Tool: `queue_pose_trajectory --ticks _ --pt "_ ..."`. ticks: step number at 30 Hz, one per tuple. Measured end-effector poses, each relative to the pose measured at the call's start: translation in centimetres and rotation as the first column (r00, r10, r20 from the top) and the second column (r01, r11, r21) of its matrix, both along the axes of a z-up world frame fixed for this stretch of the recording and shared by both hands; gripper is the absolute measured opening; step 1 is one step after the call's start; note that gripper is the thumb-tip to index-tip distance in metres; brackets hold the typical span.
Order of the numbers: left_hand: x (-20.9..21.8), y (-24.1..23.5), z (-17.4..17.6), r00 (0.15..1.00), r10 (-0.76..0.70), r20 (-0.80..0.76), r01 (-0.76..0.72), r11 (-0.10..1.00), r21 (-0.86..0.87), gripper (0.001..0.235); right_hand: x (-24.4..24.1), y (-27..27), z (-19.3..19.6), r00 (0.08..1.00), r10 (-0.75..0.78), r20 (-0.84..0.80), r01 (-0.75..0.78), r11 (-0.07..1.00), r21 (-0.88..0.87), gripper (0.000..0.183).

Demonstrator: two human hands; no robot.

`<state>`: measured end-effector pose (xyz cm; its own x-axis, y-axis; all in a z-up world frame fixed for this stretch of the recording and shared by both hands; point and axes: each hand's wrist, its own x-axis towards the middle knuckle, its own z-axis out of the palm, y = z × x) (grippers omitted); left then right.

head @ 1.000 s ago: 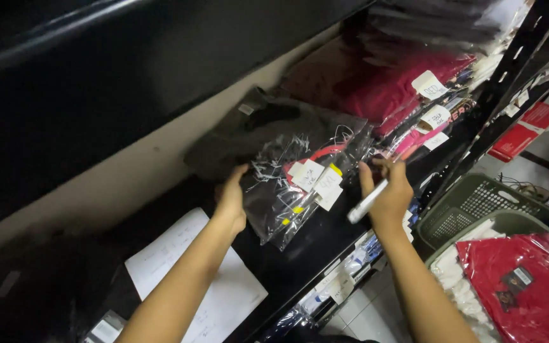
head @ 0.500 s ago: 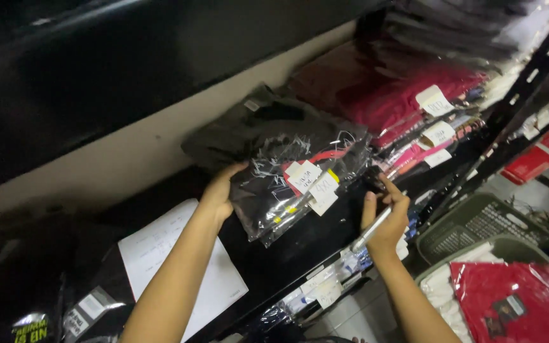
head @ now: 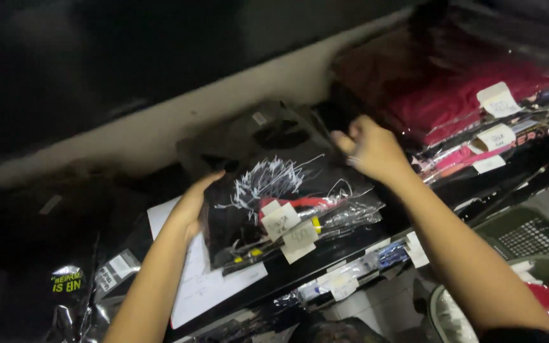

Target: Checking packaged clothing items against a handwritten list and recording information.

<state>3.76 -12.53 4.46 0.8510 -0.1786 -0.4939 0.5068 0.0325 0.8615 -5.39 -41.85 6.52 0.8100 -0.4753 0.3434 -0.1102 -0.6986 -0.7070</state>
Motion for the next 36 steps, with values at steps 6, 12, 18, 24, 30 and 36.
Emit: queue_pose_trajectory --ticks 6,12,18,24,30,36 --pt "-0.1 -0.2 1.0 0.975 -0.084 0.207 0.049 0.984 0.169 0.062 3.5 1.0 -0.9 0.891 0.299 -0.342 -0.369 0.915 -0.161 0.042" --pt "-4.5 -3.2 3.5 0.940 -0.038 0.338 -0.111 0.906 0.409 0.062 -0.8 0.8 0.1 0.947 0.263 -0.184 -0.280 0.957 -0.072 0.027" --pt "-2.2 -0.2 2.3 0.988 0.071 0.135 -0.066 0.997 -0.042 0.049 -0.8 -1.5 -2.3 0.969 0.117 -0.216 -0.067 0.971 0.229 0.056" --pt "-0.4 1.1 0.7 0.996 -0.094 0.002 0.094 0.994 0.048 0.045 2.4 -1.3 -5.0 0.920 0.224 -0.321 -0.068 0.900 0.430 0.057" --pt "-1.1 -3.5 4.0 0.943 -0.254 0.217 0.119 0.862 0.493 0.075 5.7 -1.8 -5.4 0.971 0.213 -0.109 -0.141 0.878 0.457 0.052" --pt "4.0 -2.9 -3.8 0.932 -0.208 0.298 -0.038 0.760 0.648 0.085 3.6 -1.1 -3.6 0.906 0.178 -0.384 -0.163 0.984 0.071 0.053"
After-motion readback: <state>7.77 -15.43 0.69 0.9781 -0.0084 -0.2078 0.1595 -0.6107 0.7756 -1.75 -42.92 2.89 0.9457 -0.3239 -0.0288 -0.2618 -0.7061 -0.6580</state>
